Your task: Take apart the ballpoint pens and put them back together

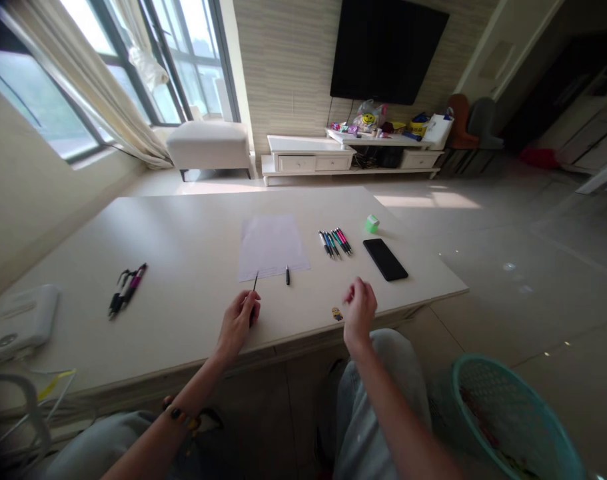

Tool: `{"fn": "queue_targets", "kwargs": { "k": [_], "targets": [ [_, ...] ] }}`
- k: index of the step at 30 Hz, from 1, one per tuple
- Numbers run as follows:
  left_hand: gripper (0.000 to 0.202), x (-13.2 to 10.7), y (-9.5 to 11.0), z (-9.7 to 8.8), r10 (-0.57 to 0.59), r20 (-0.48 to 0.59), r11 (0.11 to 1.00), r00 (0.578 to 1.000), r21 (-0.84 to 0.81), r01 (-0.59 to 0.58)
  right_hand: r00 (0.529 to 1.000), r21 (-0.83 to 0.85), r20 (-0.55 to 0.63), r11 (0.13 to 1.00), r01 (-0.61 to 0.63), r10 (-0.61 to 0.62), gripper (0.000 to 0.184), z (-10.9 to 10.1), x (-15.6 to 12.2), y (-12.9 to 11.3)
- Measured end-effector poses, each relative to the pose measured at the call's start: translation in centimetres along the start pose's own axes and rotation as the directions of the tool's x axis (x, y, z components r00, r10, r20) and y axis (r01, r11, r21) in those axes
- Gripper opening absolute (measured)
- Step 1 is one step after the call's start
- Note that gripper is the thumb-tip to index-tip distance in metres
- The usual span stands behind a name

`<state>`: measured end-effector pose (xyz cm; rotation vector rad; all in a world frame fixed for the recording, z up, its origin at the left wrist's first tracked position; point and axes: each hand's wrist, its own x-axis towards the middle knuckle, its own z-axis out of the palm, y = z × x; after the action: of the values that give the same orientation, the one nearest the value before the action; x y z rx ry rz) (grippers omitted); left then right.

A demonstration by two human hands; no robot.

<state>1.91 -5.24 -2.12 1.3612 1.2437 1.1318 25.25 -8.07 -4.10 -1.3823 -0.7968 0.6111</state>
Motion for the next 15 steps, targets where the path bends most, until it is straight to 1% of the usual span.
{"fn": "queue_targets", "kwargs": {
  "k": [1,2,3,4,5,6,7,8,9,10,12,13,15],
  "targets": [
    [0.032,-0.1,-0.1,-0.1,0.003,0.005,1.000,1.000,-0.003,-0.003,0.992,0.089,-0.098,0.993,-0.076,0.085,0.028,-1.9,-2.8,1.2],
    [0.032,-0.1,-0.2,-0.2,0.005,0.015,1.000,1.000,-0.007,-0.005,0.970,0.158,-0.131,0.970,-0.186,0.207,0.026,-3.5,-5.5,2.7],
    [0.032,-0.2,-0.3,-0.4,0.007,0.025,1.000,1.000,-0.010,-0.006,0.932,0.192,-0.141,0.933,-0.304,0.333,0.022,-4.8,-7.7,4.3],
    [0.032,-0.3,-0.4,-0.5,0.007,0.033,1.000,0.999,-0.012,-0.006,0.893,0.207,-0.151,0.897,-0.390,0.424,0.020,-5.7,-9.3,5.8],
    [0.033,-0.4,-0.5,-0.6,0.007,0.041,1.000,0.999,-0.014,-0.006,0.860,0.214,-0.197,0.877,-0.430,0.470,0.020,-6.3,-10.0,7.0],
    [0.033,-0.4,-0.5,-0.7,0.006,0.047,1.000,0.999,-0.014,-0.006,0.840,0.205,-0.256,0.876,-0.436,0.478,0.022,-6.8,-9.8,7.9],
    [0.033,-0.5,-0.5,-0.7,0.006,0.051,1.000,0.999,-0.011,-0.006,0.835,0.162,-0.339,0.901,-0.402,0.434,0.023,-7.1,-8.9,8.3],
    [0.033,-0.5,-0.4,-0.8,0.008,0.051,1.000,0.999,-0.007,-0.007,0.846,0.079,-0.414,0.940,-0.333,0.335,0.026,-7.3,-7.4,8.2],
    [0.033,-0.5,-0.4,-0.8,0.010,0.050,1.000,0.999,-0.001,-0.010,0.864,-0.022,-0.448,0.963,-0.267,0.229,0.030,-7.6,-5.6,7.7],
    [0.033,-0.5,-0.3,-0.8,0.013,0.050,1.000,0.999,0.006,-0.014,0.877,-0.120,-0.460,0.969,-0.217,0.139,0.035,-7.8,-3.7,6.9],
    [0.033,-0.5,-0.2,-0.7,0.021,0.049,1.000,0.999,0.016,-0.022,0.878,-0.345,-0.475,0.932,-0.115,-0.068,0.041,-8.3,-0.3,4.9],
    [0.033,-0.4,-0.1,-0.7,0.024,0.050,1.000,0.998,0.018,-0.025,0.891,-0.445,-0.427,0.894,-0.061,-0.152,0.042,-8.4,1.0,4.0],
    [0.033,-0.4,-0.1,-0.7,0.027,0.052,0.999,0.998,0.019,-0.028,0.938,-0.621,-0.260,0.784,0.021,-0.231,0.045,-8.7,2.6,2.6]
  ]
}}
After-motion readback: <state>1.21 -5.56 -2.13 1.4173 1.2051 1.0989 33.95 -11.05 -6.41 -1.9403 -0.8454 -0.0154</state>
